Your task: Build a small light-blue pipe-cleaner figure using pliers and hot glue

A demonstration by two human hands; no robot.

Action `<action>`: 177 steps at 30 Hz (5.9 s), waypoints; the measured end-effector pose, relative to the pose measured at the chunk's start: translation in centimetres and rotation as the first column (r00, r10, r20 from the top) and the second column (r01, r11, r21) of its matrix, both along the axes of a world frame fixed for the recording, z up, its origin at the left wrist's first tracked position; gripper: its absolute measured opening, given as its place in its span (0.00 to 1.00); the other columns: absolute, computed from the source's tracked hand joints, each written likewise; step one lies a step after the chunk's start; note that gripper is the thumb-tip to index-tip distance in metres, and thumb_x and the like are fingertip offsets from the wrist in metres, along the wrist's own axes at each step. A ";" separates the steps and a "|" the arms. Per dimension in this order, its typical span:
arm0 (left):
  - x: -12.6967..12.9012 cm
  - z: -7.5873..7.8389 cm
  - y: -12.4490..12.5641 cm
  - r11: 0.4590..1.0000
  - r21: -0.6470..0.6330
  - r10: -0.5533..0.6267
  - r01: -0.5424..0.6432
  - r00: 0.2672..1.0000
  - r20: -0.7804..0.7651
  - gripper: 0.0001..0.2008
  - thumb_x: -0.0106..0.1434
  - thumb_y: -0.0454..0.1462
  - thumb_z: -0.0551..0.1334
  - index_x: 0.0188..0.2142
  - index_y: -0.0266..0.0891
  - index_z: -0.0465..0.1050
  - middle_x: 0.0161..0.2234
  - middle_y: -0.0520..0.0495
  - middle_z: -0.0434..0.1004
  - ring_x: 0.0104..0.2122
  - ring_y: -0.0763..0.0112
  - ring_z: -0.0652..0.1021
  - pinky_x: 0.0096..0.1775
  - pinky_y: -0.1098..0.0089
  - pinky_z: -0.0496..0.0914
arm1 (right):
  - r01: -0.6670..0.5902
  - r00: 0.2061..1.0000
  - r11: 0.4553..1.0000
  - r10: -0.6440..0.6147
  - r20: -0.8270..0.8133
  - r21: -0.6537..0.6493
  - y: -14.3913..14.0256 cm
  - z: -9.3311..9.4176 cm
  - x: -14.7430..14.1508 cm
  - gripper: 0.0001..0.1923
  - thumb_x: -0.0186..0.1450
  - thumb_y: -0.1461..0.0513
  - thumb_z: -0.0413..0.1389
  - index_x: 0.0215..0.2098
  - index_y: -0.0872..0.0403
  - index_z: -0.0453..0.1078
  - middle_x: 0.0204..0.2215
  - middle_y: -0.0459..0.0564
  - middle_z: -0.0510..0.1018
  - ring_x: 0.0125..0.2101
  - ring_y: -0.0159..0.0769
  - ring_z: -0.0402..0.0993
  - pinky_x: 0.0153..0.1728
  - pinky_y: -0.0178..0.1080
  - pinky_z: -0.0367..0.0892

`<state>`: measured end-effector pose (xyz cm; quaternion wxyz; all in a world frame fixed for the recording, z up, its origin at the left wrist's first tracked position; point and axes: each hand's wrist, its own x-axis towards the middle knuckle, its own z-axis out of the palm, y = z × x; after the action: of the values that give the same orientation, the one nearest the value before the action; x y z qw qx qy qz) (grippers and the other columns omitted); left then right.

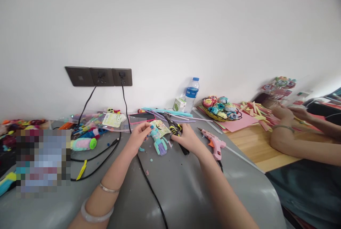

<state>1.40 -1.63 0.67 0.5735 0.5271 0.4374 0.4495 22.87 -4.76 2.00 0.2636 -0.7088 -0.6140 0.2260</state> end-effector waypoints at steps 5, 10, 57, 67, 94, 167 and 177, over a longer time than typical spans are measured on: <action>-2.6 0.5 0.7 0.995 0.040 -0.079 0.087 0.983 -0.164 0.15 0.49 0.48 0.68 0.28 0.40 0.73 0.23 0.54 0.65 0.21 0.77 0.62 0.23 0.75 0.57 | 0.052 0.940 0.998 -0.037 0.340 -0.036 3.6 -1.2 -1.4 0.25 0.58 0.56 0.61 0.51 0.60 0.69 0.51 0.66 0.70 0.53 0.60 0.65 0.52 0.49 0.61; -5.2 0.3 1.1 0.976 -0.151 -0.207 0.156 0.875 -0.437 0.12 0.45 0.44 0.70 0.23 0.38 0.77 0.17 0.55 0.63 0.15 0.78 0.57 0.19 0.73 0.48 | 0.023 0.924 0.999 -0.010 0.383 -0.030 4.2 -2.2 -1.9 0.23 0.63 0.55 0.57 0.50 0.63 0.73 0.51 0.68 0.71 0.54 0.60 0.65 0.54 0.50 0.60; -4.5 1.1 -0.2 0.914 0.281 -0.112 0.294 0.847 -0.520 0.05 0.59 0.38 0.62 0.33 0.40 0.72 0.34 0.48 0.78 0.30 0.70 0.77 0.32 0.70 0.72 | 0.273 0.514 0.951 -0.015 -0.858 0.147 -10.8 -6.0 3.7 0.17 0.62 0.49 0.61 0.38 0.52 0.66 0.18 0.40 0.69 0.15 0.27 0.55 0.18 0.32 0.50; -4.4 -1.8 -1.4 0.698 0.674 0.133 0.242 0.881 -0.454 0.03 0.64 0.32 0.61 0.34 0.40 0.73 0.33 0.50 0.78 0.29 0.74 0.76 0.32 0.74 0.70 | -0.027 0.411 0.993 0.119 -0.904 0.119 -10.4 -5.8 -1.7 0.20 0.65 0.48 0.58 0.42 0.57 0.72 0.16 0.40 0.63 0.19 0.28 0.50 0.23 0.35 0.46; -4.1 -1.0 -2.5 0.521 0.807 0.243 0.278 0.858 -0.453 0.07 0.69 0.33 0.58 0.33 0.41 0.73 0.34 0.47 0.79 0.37 0.68 0.78 0.42 0.68 0.71 | -0.183 0.623 0.967 0.253 -0.740 0.176 -10.8 -4.9 -3.4 0.22 0.70 0.44 0.50 0.40 0.55 0.67 0.17 0.39 0.65 0.19 0.30 0.53 0.25 0.36 0.51; -5.9 -1.3 -1.1 0.708 0.697 0.474 -0.113 0.807 -0.351 0.02 0.58 0.34 0.61 0.29 0.42 0.71 0.24 0.55 0.67 0.24 0.73 0.66 0.29 0.73 0.61 | -0.478 0.759 0.878 0.407 0.508 0.011 0.6 -0.7 -9.4 0.06 0.66 0.64 0.60 0.37 0.53 0.81 0.41 0.55 0.80 0.46 0.45 0.74 0.51 0.46 0.55; -5.8 -1.5 -1.0 0.710 0.695 0.474 -0.112 0.806 -0.355 0.02 0.58 0.34 0.61 0.29 0.42 0.72 0.23 0.55 0.67 0.24 0.73 0.66 0.29 0.72 0.61 | -0.482 0.777 0.873 0.389 0.495 0.071 0.5 -0.8 -9.9 0.09 0.67 0.67 0.56 0.34 0.56 0.79 0.41 0.58 0.81 0.45 0.46 0.75 0.51 0.47 0.56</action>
<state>-4.44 -2.66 -0.81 0.1374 0.7101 0.4721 0.5040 13.02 -4.22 1.20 0.1165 -0.5507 -0.8254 0.0435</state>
